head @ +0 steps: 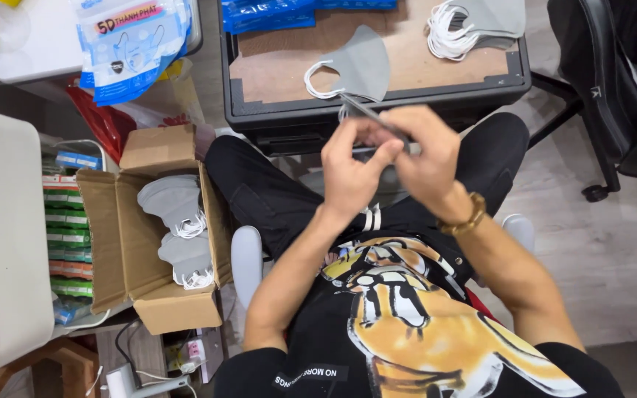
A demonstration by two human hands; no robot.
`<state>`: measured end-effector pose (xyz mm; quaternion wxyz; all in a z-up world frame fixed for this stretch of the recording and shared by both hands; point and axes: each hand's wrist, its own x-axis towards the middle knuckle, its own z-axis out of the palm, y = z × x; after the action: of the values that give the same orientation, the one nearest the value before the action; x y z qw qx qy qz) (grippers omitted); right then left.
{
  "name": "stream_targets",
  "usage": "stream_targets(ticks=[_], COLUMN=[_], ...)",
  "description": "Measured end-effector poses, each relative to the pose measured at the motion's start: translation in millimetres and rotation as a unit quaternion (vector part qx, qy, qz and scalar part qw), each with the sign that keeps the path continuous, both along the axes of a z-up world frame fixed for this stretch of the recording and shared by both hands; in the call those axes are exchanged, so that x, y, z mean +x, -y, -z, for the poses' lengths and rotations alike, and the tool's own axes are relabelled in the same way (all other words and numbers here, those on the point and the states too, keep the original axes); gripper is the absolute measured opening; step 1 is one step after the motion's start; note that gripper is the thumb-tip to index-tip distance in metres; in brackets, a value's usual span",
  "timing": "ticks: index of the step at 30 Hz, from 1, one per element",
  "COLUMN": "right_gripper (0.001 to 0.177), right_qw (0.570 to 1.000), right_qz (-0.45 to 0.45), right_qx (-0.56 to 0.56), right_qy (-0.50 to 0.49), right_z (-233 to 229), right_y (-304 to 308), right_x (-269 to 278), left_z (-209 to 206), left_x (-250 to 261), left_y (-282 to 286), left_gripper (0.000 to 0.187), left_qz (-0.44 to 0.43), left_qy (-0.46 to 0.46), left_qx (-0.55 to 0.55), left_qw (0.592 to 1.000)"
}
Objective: The person is sitting at a desk and manually placing individual grey face masks into plastic packaging bags.
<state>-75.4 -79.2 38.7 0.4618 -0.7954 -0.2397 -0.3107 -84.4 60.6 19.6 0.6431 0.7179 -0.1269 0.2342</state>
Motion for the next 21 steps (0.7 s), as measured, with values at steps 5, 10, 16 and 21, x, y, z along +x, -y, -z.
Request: stream_targets(ticks=[5,10,16,21], right_gripper=[0.015,0.025,0.017,0.015], right_qw=[1.0,0.998,0.99,0.984], right_qz=[-0.009,-0.003,-0.017,-0.021], right_qx=[0.015,0.054,0.119,0.139], right_qy=[0.004,-0.02,-0.072,-0.109], right_z=[14,21,18,25], right_y=[-4,-9,-8,-10], right_x=[-28,-48,-53,-57], left_z=[9,17,27,19], left_x=[-23,-31,-35,-36], left_y=[3,8,12,2], left_gripper=[0.014,0.014,0.01,0.01], left_qz=[0.012,0.047,0.068,0.061], left_qy=[-0.075,-0.125,-0.163,-0.157], left_qx=[-0.049,-0.116,-0.165,-0.151], left_qw=[0.996,0.984,0.97,0.974])
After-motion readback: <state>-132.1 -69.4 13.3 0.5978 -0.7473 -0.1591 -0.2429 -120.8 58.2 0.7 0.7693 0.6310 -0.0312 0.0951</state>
